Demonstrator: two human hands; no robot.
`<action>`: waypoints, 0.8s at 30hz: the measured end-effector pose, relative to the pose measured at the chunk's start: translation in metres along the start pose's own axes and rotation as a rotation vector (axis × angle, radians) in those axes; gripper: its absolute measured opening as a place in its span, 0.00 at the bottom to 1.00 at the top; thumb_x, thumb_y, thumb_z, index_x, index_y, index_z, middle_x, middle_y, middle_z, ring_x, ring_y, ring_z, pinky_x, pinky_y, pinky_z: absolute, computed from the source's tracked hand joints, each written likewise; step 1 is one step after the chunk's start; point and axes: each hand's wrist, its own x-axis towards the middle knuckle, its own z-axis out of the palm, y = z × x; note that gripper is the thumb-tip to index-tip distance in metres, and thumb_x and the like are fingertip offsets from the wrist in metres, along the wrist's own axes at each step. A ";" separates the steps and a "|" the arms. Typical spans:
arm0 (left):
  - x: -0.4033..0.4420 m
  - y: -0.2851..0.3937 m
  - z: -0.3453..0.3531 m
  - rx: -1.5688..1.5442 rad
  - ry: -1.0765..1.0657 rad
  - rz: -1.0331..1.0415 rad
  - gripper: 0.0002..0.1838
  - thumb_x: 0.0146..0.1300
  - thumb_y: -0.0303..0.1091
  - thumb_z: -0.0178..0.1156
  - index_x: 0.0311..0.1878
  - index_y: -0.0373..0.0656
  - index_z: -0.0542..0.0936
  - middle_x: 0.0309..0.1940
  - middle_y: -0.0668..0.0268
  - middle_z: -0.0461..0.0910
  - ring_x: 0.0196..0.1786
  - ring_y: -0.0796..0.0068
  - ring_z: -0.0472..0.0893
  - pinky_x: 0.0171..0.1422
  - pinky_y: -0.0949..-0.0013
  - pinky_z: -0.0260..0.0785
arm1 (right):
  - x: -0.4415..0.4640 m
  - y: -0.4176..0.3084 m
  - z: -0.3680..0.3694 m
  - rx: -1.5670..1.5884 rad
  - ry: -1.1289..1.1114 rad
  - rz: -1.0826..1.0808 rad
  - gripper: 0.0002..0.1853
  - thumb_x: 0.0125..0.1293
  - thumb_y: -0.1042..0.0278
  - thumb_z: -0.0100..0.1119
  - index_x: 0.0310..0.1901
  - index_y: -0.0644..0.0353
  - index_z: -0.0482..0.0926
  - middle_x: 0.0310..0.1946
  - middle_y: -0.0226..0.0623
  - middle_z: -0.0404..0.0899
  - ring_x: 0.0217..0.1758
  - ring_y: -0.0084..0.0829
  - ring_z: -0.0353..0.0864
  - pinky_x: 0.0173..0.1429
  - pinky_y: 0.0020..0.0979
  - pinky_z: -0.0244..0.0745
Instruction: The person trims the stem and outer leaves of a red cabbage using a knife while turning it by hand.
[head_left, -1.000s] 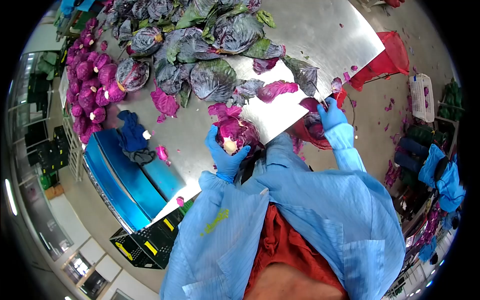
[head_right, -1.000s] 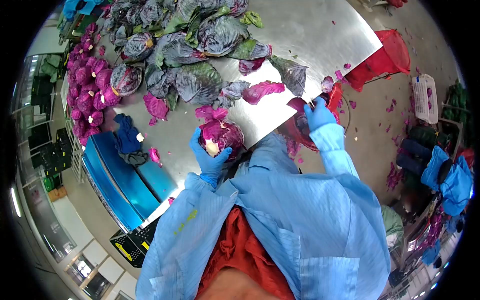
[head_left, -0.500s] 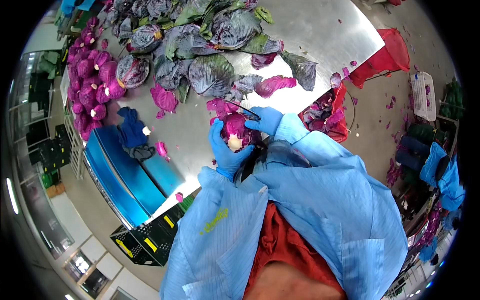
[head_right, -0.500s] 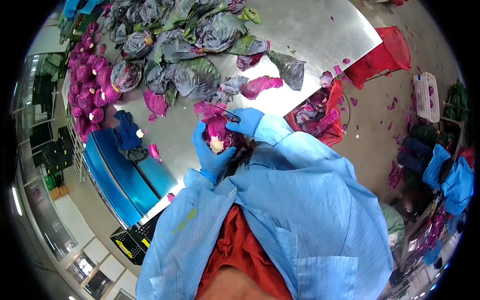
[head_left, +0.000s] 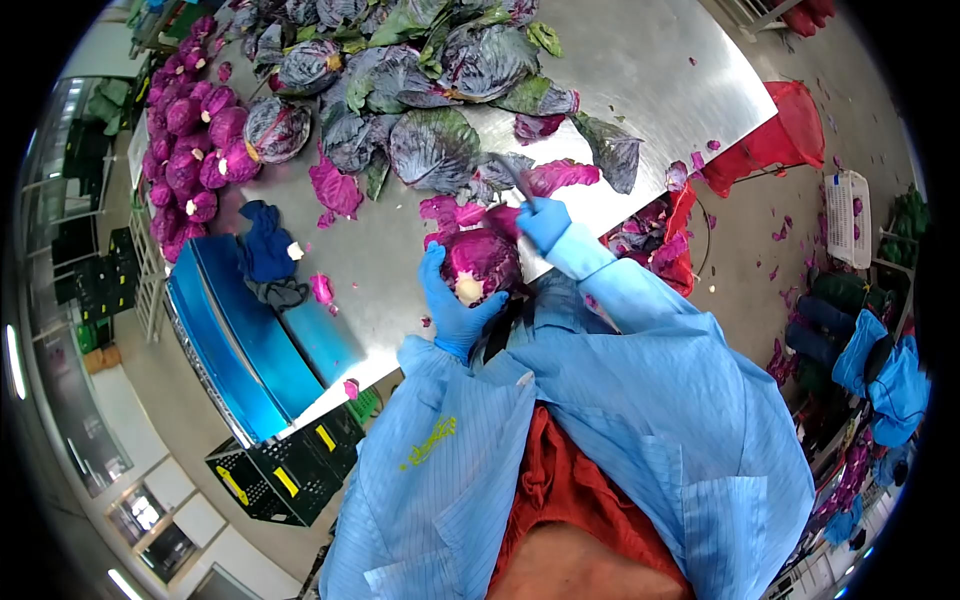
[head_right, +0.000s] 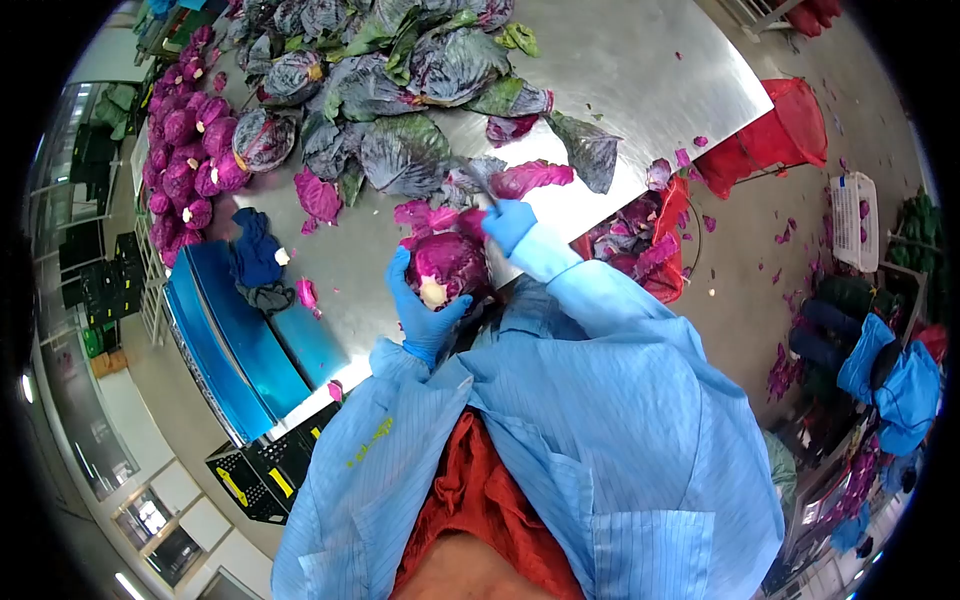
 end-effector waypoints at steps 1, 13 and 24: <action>-0.004 -0.004 -0.002 -0.080 0.019 -0.028 0.58 0.36 0.40 0.80 0.70 0.38 0.57 0.64 0.55 0.61 0.68 0.56 0.63 0.74 0.58 0.53 | 0.002 0.008 -0.009 0.298 -0.081 0.191 0.11 0.59 0.62 0.57 0.33 0.62 0.81 0.17 0.40 0.77 0.19 0.35 0.79 0.26 0.38 0.74; 0.004 -0.013 -0.001 -0.080 0.177 -0.217 0.55 0.40 0.43 0.80 0.69 0.35 0.58 0.62 0.55 0.61 0.65 0.58 0.64 0.72 0.59 0.55 | -0.092 0.128 -0.188 -0.518 0.269 0.082 0.20 0.66 0.60 0.56 0.58 0.57 0.75 0.31 0.49 0.84 0.31 0.48 0.84 0.37 0.44 0.78; 0.019 -0.010 -0.004 0.133 0.023 -0.120 0.56 0.40 0.47 0.79 0.69 0.36 0.58 0.61 0.52 0.60 0.65 0.53 0.63 0.71 0.56 0.56 | -0.037 -0.059 -0.043 0.041 -0.423 -0.605 0.45 0.48 0.61 0.76 0.70 0.46 0.65 0.62 0.44 0.69 0.64 0.42 0.71 0.68 0.37 0.67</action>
